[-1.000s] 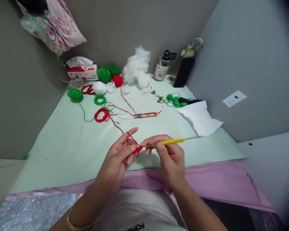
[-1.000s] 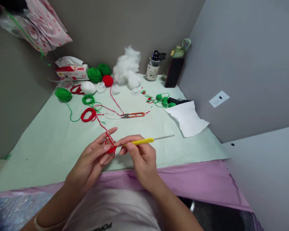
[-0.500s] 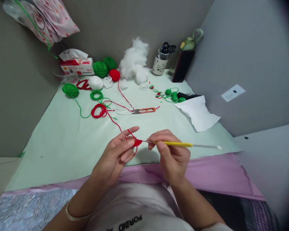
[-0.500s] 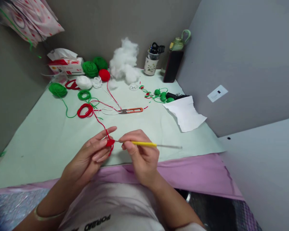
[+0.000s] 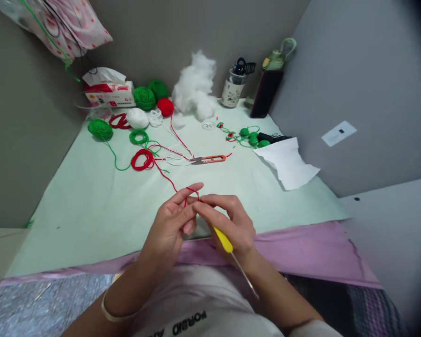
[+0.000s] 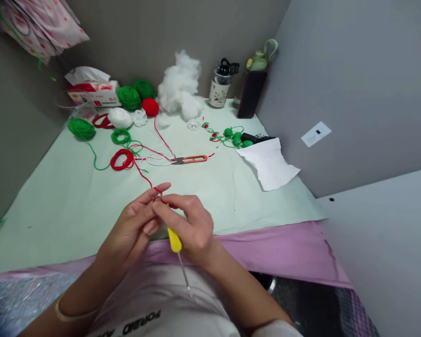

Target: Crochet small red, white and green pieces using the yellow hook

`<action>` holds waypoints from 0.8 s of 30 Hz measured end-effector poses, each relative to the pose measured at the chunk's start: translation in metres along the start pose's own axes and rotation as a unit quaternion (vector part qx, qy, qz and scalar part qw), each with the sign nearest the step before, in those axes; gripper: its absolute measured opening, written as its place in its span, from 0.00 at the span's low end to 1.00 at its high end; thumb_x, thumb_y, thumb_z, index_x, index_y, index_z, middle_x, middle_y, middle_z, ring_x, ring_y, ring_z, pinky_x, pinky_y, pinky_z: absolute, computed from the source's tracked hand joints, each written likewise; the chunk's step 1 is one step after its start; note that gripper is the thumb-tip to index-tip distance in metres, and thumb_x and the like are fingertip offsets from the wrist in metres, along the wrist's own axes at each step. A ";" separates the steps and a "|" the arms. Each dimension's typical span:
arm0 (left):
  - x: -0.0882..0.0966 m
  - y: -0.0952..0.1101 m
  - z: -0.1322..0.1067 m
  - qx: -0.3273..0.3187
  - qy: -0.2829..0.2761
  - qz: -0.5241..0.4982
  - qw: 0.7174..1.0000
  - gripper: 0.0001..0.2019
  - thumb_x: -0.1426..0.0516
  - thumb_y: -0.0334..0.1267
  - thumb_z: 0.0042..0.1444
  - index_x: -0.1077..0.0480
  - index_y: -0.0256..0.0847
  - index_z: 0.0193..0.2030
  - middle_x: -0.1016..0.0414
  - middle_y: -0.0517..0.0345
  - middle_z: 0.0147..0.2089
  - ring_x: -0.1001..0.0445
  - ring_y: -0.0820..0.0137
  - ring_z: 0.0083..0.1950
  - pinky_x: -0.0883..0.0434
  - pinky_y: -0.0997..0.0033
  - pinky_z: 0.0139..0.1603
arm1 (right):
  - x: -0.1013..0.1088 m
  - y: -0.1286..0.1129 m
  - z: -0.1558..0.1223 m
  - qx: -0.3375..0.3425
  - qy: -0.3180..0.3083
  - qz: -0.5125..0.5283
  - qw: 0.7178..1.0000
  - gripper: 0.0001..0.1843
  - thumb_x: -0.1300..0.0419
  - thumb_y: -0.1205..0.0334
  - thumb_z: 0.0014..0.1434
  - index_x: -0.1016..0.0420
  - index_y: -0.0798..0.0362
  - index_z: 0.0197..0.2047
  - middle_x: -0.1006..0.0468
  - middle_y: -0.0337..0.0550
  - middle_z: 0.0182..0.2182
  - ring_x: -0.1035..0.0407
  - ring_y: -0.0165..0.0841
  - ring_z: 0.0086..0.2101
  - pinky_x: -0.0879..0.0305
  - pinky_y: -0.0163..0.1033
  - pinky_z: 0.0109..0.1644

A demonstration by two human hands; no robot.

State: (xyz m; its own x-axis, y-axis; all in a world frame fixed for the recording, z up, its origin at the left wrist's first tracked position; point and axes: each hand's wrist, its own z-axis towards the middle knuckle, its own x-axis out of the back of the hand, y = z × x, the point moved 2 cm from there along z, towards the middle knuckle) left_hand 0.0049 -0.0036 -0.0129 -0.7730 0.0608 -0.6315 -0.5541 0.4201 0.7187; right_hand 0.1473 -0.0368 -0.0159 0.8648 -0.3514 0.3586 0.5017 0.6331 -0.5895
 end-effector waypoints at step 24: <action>0.003 -0.001 0.002 -0.012 0.033 0.003 0.999 0.15 0.28 0.32 0.53 0.15 0.39 0.49 0.28 0.63 0.31 0.32 0.78 0.29 0.30 0.81 0.31 | 0.005 0.015 0.013 -0.228 0.085 0.259 0.935 0.09 0.39 0.60 0.72 0.16 0.49 0.41 0.18 0.41 0.33 0.25 0.31 0.26 0.25 0.39 0.30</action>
State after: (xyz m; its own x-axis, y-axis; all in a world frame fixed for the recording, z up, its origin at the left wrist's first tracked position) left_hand 0.0042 -0.0020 -0.0160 -0.7946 0.0034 -0.6071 -0.5557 0.3985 0.7296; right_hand 0.1592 -0.0202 -0.0132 0.9654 -0.2075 -0.1580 -0.0632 0.4015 -0.9137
